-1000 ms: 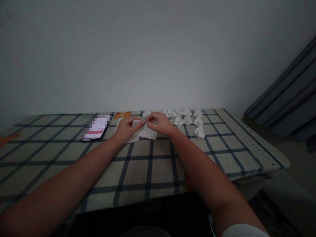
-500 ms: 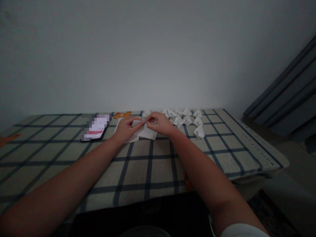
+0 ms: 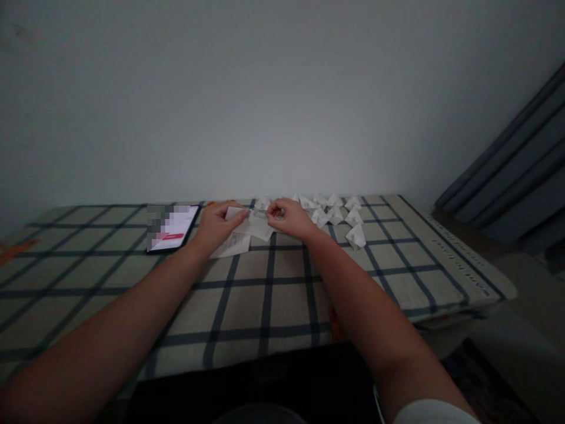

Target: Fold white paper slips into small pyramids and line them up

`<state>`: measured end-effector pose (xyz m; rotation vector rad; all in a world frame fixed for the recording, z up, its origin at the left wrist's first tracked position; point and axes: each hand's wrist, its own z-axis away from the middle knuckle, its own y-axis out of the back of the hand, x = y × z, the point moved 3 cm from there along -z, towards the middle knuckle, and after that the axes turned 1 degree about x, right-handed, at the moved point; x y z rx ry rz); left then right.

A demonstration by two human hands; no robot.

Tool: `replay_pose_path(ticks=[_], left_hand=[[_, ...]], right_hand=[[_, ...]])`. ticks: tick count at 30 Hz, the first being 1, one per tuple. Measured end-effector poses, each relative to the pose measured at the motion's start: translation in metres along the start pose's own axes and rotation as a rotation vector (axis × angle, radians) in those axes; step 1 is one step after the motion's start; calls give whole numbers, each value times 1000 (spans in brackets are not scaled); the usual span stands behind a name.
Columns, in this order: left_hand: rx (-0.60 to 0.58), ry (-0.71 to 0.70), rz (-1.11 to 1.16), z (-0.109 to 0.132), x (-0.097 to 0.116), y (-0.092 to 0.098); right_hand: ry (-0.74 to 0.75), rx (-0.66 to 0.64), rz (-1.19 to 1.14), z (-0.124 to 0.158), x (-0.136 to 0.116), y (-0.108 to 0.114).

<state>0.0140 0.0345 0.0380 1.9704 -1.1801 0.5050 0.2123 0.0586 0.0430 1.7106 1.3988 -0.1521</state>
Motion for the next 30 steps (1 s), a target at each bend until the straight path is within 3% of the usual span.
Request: replay_pose_path(ticks=[10, 16, 19, 25, 30], left_hand=[[115, 107, 47, -4, -6, 16], [161, 179, 163, -6, -13, 16], [125, 207, 203, -4, -13, 9], [-31, 213, 259, 2, -7, -7], [-73, 259, 327, 4, -11, -15]], right_hand=[[-48, 55, 40, 1, 7, 7], [-138, 176, -109, 1, 20, 7], [-130, 178, -159, 1, 19, 6], [-73, 3, -45, 2, 5, -2], [-41, -10, 5, 3, 3, -3]])
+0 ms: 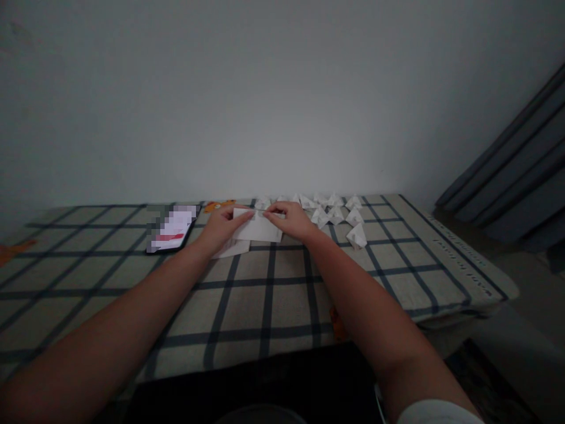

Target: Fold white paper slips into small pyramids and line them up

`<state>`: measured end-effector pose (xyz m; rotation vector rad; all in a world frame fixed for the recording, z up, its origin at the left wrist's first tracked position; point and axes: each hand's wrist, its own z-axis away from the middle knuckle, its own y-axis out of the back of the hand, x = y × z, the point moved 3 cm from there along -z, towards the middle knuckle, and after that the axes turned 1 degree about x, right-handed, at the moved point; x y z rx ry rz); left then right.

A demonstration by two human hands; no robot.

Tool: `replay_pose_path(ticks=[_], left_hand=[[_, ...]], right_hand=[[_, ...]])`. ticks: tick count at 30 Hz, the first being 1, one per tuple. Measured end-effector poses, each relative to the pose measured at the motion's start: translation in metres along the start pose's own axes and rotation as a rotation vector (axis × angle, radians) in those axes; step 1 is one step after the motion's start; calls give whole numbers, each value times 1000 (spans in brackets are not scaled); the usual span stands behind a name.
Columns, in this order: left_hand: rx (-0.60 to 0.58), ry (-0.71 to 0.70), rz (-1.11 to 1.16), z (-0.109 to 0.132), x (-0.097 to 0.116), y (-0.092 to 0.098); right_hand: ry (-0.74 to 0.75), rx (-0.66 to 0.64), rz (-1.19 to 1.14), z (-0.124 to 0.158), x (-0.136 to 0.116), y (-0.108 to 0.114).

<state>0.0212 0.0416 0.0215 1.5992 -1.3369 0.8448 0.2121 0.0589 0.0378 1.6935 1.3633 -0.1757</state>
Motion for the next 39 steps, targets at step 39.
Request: replay_pose_path(ticks=[39], left_hand=[[-86, -57, -132, -1, -14, -5]], right_hand=[[22, -70, 28, 2, 2, -4]])
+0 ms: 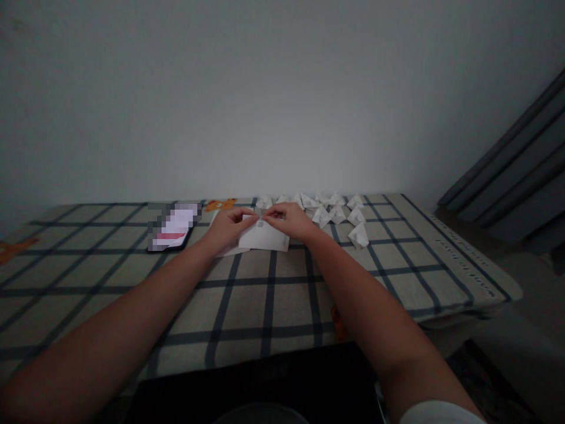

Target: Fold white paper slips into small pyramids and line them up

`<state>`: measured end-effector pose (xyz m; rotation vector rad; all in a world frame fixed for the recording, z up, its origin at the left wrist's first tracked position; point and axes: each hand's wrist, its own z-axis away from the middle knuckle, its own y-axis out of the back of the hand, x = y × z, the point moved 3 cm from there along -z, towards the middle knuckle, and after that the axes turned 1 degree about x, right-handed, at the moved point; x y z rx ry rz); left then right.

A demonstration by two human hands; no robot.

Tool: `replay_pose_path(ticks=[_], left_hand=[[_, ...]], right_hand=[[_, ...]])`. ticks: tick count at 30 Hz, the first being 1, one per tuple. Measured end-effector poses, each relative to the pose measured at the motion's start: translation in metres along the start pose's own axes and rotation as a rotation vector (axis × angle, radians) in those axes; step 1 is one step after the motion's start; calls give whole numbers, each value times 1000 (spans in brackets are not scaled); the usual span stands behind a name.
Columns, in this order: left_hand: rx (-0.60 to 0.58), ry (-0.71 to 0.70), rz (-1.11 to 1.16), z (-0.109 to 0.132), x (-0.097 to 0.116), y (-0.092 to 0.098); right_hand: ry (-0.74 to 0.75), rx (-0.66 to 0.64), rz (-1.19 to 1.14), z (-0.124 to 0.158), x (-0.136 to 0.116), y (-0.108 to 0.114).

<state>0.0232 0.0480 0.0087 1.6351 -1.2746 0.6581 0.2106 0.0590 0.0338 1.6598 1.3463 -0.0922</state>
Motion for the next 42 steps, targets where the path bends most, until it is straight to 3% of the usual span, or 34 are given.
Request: replay_pose_path(ticks=[8, 15, 27, 42], left_hand=[[-8, -54, -148, 4, 13, -1], [51, -78, -157, 4, 12, 0], [88, 58, 180, 0, 5, 1], [119, -16, -15, 0, 6, 5]], right_hand=[[4, -14, 10, 0, -4, 1], [1, -9, -8, -1, -1, 0], [-27, 110, 16, -1, -1, 3], [-13, 120, 34, 0, -1, 4]])
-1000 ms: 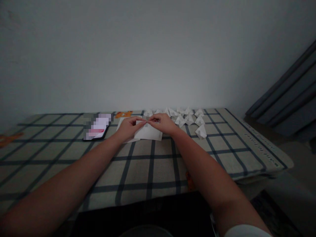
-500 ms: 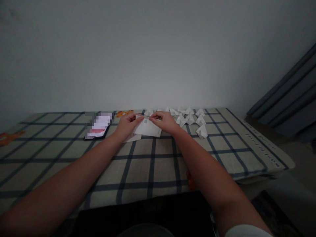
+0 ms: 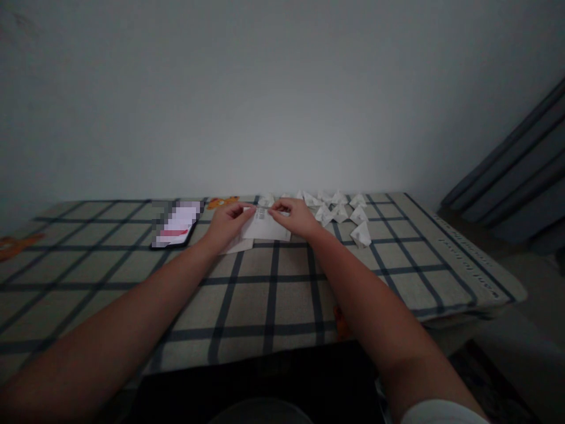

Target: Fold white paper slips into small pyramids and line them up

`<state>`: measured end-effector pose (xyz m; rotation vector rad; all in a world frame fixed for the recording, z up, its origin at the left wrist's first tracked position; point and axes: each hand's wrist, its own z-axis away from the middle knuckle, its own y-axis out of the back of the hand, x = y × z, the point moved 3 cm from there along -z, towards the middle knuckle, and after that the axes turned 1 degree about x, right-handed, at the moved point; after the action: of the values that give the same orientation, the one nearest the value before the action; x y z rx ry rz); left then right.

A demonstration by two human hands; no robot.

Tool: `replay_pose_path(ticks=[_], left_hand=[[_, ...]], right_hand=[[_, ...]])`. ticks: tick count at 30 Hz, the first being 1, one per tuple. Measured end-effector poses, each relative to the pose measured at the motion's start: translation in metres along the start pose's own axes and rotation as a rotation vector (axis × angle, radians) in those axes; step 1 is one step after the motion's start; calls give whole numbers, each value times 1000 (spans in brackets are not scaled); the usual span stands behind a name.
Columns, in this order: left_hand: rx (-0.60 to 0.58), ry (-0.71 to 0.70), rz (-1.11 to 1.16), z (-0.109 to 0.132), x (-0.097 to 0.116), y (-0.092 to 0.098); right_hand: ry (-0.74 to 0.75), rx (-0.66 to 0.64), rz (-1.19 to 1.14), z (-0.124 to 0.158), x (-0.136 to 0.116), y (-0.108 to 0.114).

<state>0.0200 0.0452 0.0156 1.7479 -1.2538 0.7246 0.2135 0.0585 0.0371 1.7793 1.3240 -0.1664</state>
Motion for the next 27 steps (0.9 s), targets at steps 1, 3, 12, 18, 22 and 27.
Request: replay_pose_path(ticks=[1, 3, 12, 18, 22, 27], left_hand=[[-5, -4, 5, 0, 0, 0], [-15, -14, 20, 2, 2, -1], [1, -72, -157, 2, 4, 0], [-150, -149, -228, -1, 10, 5], [-203, -189, -258, -2, 12, 9], [-78, -159, -291, -2, 14, 15]], right_hand=[[0, -3, -6, 0, 0, 0], [-1, -14, -14, 0, 0, -1], [27, -32, -5, 0, -4, -2], [12, -25, 14, -1, -3, 0], [31, -26, 37, -1, -3, 1], [20, 12, 35, -2, -2, 3]])
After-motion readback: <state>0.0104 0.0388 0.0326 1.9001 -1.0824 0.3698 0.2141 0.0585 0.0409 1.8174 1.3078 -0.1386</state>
